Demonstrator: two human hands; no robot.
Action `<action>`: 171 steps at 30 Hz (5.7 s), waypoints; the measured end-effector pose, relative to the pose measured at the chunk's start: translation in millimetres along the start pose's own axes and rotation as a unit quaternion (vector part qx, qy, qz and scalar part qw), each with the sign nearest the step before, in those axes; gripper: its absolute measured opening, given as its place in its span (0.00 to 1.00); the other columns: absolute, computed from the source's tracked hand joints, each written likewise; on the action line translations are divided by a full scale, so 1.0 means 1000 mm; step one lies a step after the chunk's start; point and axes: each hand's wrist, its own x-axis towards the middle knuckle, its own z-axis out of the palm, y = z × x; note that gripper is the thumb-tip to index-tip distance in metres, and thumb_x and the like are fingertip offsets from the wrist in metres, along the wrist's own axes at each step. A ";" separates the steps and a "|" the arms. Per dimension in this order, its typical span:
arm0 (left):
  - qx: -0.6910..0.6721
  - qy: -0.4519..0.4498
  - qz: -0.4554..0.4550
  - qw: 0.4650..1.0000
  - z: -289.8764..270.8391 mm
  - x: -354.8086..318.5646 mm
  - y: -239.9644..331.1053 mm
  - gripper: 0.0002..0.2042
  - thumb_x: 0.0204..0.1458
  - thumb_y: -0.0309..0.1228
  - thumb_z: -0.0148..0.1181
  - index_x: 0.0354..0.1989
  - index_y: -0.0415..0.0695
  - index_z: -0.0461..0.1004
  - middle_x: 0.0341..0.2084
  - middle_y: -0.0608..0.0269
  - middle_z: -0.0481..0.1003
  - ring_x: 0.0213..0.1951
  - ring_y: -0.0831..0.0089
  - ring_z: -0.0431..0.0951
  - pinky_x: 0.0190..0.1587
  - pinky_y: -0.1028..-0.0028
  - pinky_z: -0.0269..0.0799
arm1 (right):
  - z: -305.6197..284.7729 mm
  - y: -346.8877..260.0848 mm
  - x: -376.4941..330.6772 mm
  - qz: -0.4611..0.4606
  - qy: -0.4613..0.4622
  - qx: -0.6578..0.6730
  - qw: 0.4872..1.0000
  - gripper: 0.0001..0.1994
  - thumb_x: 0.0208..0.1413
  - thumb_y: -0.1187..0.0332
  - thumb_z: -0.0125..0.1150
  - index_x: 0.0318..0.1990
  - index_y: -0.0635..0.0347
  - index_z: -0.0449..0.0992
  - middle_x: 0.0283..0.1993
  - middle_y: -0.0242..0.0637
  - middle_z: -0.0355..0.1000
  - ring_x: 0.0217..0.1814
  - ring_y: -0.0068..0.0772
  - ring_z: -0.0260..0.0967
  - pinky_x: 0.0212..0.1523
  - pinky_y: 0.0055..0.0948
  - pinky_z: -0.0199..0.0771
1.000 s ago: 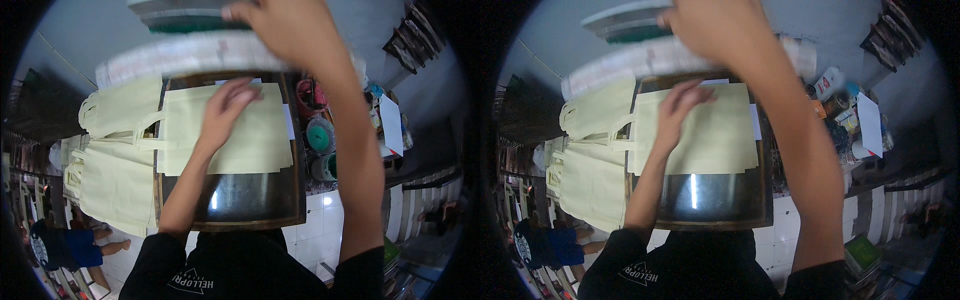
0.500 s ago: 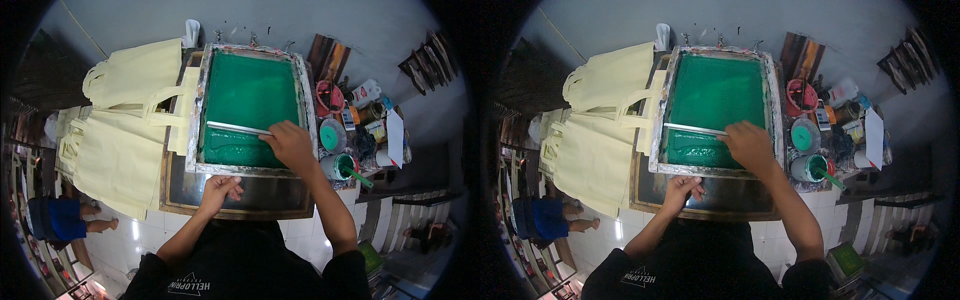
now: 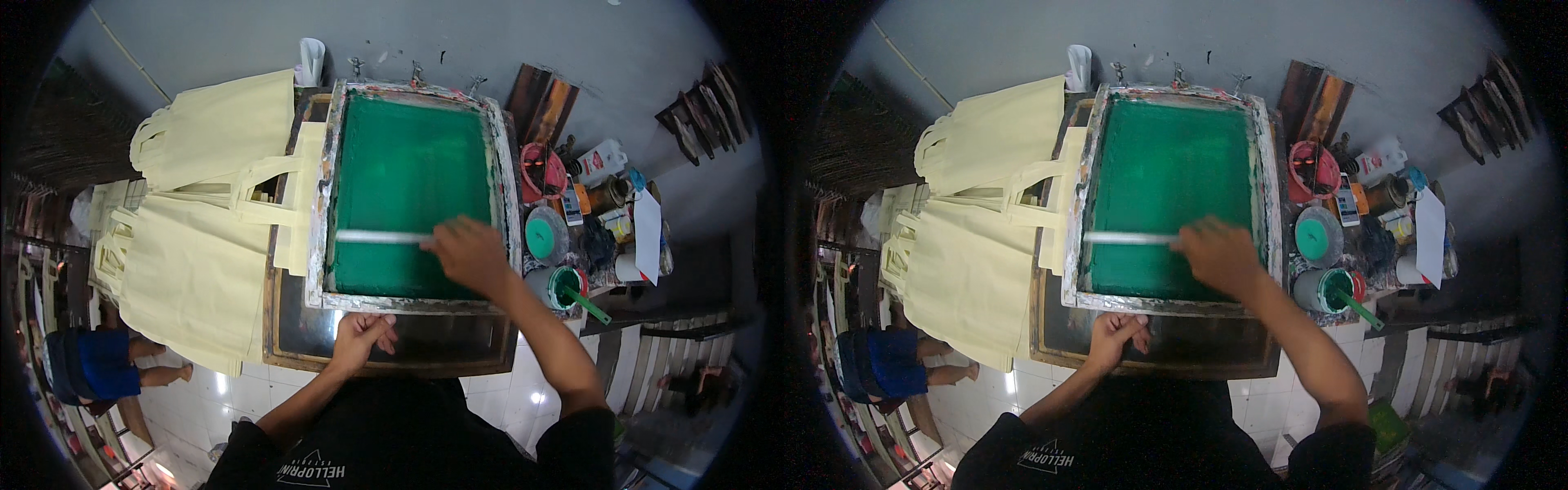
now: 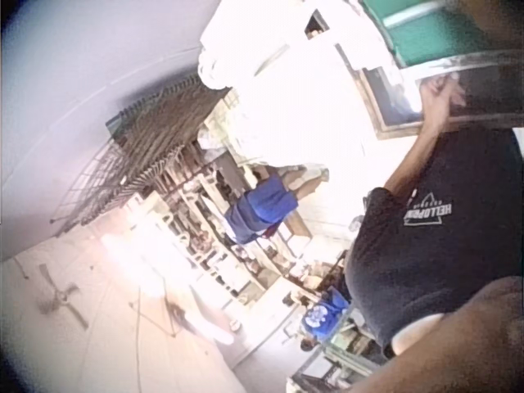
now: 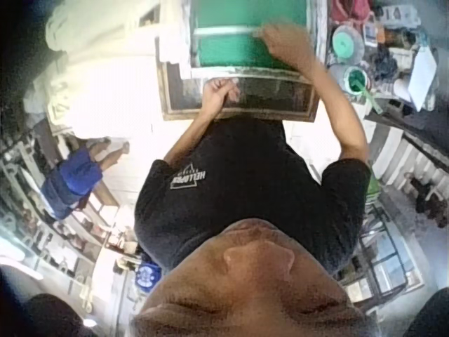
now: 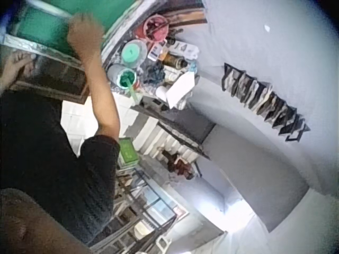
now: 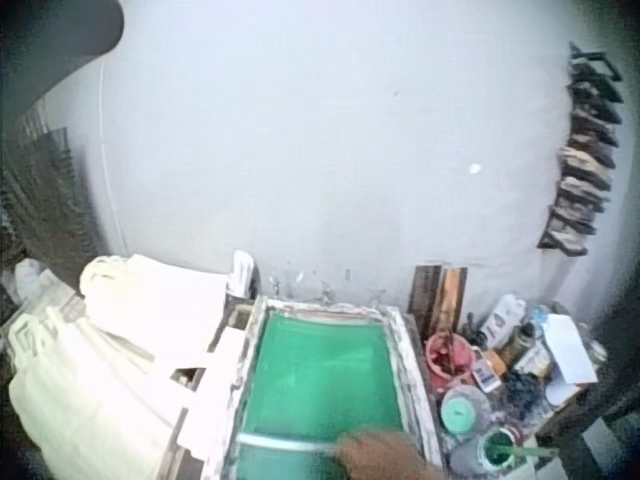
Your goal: The person performs screen printing on yellow tote bags by applying green ink to a mesh screen, using a squeegee to press the ink through onto the bag, and then lifting the screen to reveal the printed logo.
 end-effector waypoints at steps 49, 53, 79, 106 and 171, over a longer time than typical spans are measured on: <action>0.616 0.042 0.308 0.724 -0.019 0.064 0.138 0.07 0.51 0.26 0.67 0.37 0.38 0.81 0.32 0.49 0.79 0.38 0.51 0.79 0.43 0.59 0.74 | 0.005 -0.012 -0.004 0.108 -0.064 -0.020 0.992 0.19 0.48 0.50 0.69 0.29 0.57 0.75 0.28 0.39 0.72 0.32 0.44 0.75 0.30 0.43 0.74; 0.596 0.008 0.347 0.724 -0.020 0.023 0.116 0.13 0.49 0.26 0.69 0.43 0.38 0.80 0.38 0.52 0.80 0.43 0.53 0.79 0.47 0.60 0.73 | 0.010 -0.038 -0.042 0.066 -0.023 -0.058 0.996 0.17 0.46 0.53 0.69 0.30 0.56 0.72 0.31 0.35 0.69 0.34 0.39 0.72 0.31 0.37 0.71; 0.702 0.182 0.219 0.653 -0.106 0.098 0.152 0.19 0.47 0.37 0.71 0.46 0.42 0.78 0.46 0.56 0.75 0.54 0.55 0.68 0.59 0.56 0.54 | -0.237 0.017 0.170 0.096 0.190 -0.099 0.972 0.17 0.60 0.57 0.61 0.35 0.66 0.80 0.31 0.54 0.76 0.34 0.55 0.74 0.39 0.44 0.73; 0.604 0.034 0.344 0.718 0.050 0.205 0.121 0.35 0.55 0.47 0.65 0.67 0.40 0.64 0.67 0.38 0.62 0.71 0.44 0.57 0.71 0.48 0.49 | -0.264 0.082 0.244 0.050 0.205 -0.131 0.969 0.21 0.56 0.57 0.65 0.39 0.72 0.83 0.39 0.61 0.79 0.42 0.59 0.77 0.49 0.47 0.75; -0.022 0.057 -0.025 0.998 0.006 0.001 0.004 0.08 0.58 0.27 0.65 0.35 0.33 0.80 0.24 0.55 0.80 0.22 0.71 0.80 0.28 0.73 0.77 | 0.017 0.041 0.038 -0.015 -0.007 0.006 1.000 0.13 0.55 0.60 0.66 0.28 0.57 0.70 0.29 0.40 0.71 0.32 0.45 0.72 0.31 0.43 0.70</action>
